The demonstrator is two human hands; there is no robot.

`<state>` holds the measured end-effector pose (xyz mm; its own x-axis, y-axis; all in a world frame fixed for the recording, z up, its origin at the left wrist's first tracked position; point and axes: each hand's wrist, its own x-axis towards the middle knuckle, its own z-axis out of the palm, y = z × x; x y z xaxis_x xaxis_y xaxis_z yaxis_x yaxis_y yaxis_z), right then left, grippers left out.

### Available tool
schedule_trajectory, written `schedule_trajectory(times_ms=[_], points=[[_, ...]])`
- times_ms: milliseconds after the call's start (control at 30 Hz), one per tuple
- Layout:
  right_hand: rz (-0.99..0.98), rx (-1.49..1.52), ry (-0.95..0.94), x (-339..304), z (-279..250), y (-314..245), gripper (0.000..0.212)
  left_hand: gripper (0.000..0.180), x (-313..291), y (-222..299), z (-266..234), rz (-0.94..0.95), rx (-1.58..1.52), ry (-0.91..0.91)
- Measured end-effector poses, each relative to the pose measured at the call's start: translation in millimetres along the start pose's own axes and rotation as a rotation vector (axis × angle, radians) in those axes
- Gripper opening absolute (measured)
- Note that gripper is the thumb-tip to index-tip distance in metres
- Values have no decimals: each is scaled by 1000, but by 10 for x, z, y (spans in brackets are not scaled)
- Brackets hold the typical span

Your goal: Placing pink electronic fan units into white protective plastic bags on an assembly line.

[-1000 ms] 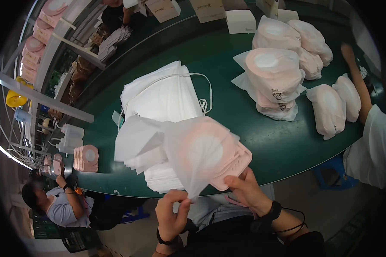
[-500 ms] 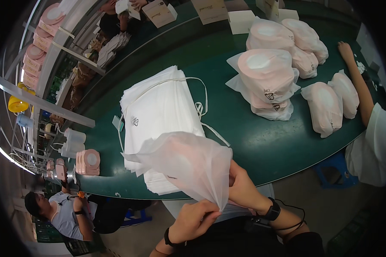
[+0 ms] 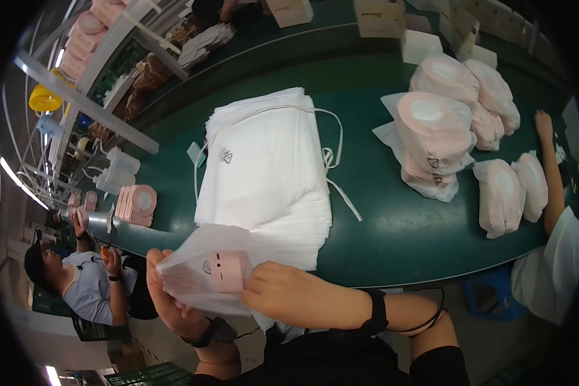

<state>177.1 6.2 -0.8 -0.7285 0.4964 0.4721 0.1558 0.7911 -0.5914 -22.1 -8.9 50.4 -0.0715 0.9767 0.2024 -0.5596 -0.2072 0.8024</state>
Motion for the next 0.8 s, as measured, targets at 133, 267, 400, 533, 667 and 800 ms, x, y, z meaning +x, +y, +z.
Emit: schedule_trajectory(times_ms=[133, 267, 400, 533, 667, 800], points=[[-156, -45, 360, 53, -249, -154, 28, 27, -133, 69, 122, 175, 174, -95], [-51, 16, 539, 125, -268, -303, 15, 20, -138, 163, 262, 1, 34, -132], [45, 718, 167, 116, 42, -151, 19, 21, -205, 227, 232, -106, 279, -443], [50, 1043, 218, -74, 57, -111, 8, 26, -200, 34, 107, 46, 304, -367], [-91, 1295, 495, -6, -60, -234, 12, 40, -56, -429, -83, -104, 442, -179], [-38, 1044, 702, 152, -144, -328, 15, 48, -370, -834, -141, -610, 158, -234]])
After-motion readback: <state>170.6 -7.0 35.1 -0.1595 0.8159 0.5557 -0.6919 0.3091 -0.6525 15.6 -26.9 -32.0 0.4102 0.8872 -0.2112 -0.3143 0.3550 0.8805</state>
